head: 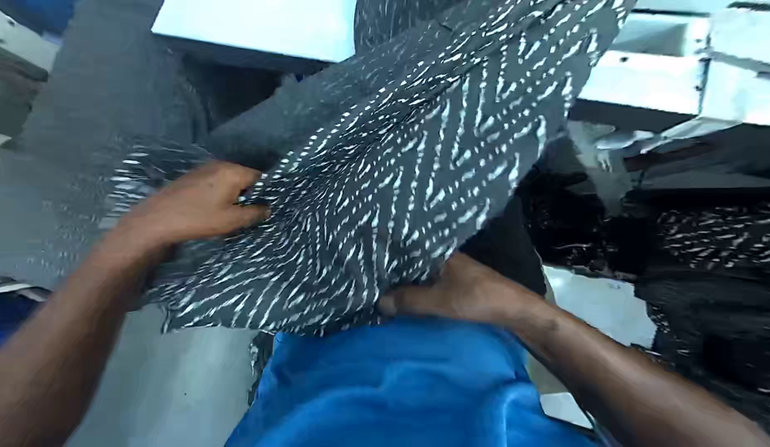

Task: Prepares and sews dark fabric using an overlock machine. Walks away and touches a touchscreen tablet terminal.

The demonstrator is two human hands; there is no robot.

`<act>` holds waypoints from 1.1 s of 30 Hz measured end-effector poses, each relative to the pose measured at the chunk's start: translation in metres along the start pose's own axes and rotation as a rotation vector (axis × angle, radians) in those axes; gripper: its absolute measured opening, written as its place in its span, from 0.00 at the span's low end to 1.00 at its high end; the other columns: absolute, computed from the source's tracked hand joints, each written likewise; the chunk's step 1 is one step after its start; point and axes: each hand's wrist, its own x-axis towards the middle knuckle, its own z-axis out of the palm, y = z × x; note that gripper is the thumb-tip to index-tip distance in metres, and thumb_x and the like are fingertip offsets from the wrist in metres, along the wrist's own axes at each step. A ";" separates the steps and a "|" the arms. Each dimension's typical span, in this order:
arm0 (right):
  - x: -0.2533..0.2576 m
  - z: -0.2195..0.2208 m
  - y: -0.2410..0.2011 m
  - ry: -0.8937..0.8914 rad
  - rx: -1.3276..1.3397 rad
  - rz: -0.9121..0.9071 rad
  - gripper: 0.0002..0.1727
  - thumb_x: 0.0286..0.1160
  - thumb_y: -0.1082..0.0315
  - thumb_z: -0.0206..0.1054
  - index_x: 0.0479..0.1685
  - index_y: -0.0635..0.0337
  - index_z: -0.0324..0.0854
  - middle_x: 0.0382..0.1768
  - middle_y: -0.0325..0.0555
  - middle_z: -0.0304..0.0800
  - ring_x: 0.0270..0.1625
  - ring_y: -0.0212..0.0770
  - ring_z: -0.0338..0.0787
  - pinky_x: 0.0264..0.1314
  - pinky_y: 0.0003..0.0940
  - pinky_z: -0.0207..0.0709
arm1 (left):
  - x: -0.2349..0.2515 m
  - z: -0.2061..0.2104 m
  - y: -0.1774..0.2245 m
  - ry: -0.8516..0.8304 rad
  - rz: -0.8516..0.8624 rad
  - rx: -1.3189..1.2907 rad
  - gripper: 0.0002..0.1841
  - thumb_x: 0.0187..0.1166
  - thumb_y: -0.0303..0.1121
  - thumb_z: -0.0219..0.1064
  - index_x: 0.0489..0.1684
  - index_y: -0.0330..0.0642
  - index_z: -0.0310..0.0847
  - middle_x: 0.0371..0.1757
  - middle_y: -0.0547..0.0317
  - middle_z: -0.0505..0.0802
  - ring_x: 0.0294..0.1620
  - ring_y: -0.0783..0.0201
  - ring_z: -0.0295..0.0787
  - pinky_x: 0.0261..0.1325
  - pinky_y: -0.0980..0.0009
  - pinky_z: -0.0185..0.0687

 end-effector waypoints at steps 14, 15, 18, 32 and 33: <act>0.049 0.077 -0.029 0.249 -0.856 -0.906 0.09 0.78 0.70 0.69 0.52 0.61 0.87 0.27 0.42 0.88 0.26 0.35 0.86 0.28 0.28 0.82 | -0.060 0.063 -0.059 0.183 -0.103 -0.191 0.12 0.88 0.32 0.57 0.47 0.39 0.88 0.32 0.53 0.91 0.31 0.61 0.86 0.39 0.52 0.84; 0.062 0.087 -0.037 0.184 -0.853 -0.939 0.13 0.80 0.70 0.67 0.58 0.61 0.88 0.24 0.42 0.86 0.23 0.36 0.83 0.24 0.30 0.78 | -0.072 0.060 -0.057 0.189 -0.086 -0.218 0.12 0.87 0.31 0.57 0.47 0.40 0.89 0.31 0.59 0.90 0.29 0.68 0.84 0.37 0.61 0.83; 0.097 0.101 -0.052 0.095 -0.984 -0.946 0.14 0.82 0.72 0.64 0.61 0.61 0.89 0.27 0.43 0.91 0.26 0.39 0.87 0.29 0.33 0.82 | -0.106 0.033 -0.061 0.420 -0.105 -0.319 0.12 0.88 0.33 0.58 0.53 0.43 0.89 0.40 0.68 0.93 0.38 0.81 0.86 0.47 0.77 0.84; 0.188 0.147 -0.113 -0.251 -1.423 -0.425 0.05 0.70 0.63 0.70 0.40 0.50 0.83 0.27 0.38 0.83 0.29 0.42 0.87 0.25 0.44 0.79 | -0.093 0.070 -0.069 1.043 0.145 -1.326 0.09 0.86 0.33 0.62 0.42 0.44 0.89 0.38 0.64 0.94 0.37 0.73 0.90 0.43 0.73 0.89; 0.197 0.146 -0.116 -0.316 -1.334 -0.363 0.04 0.72 0.62 0.69 0.42 0.47 0.83 0.24 0.35 0.83 0.26 0.39 0.86 0.23 0.43 0.78 | -0.092 0.071 -0.068 1.056 0.147 -1.335 0.08 0.85 0.31 0.62 0.43 0.43 0.89 0.36 0.65 0.94 0.35 0.74 0.89 0.40 0.75 0.88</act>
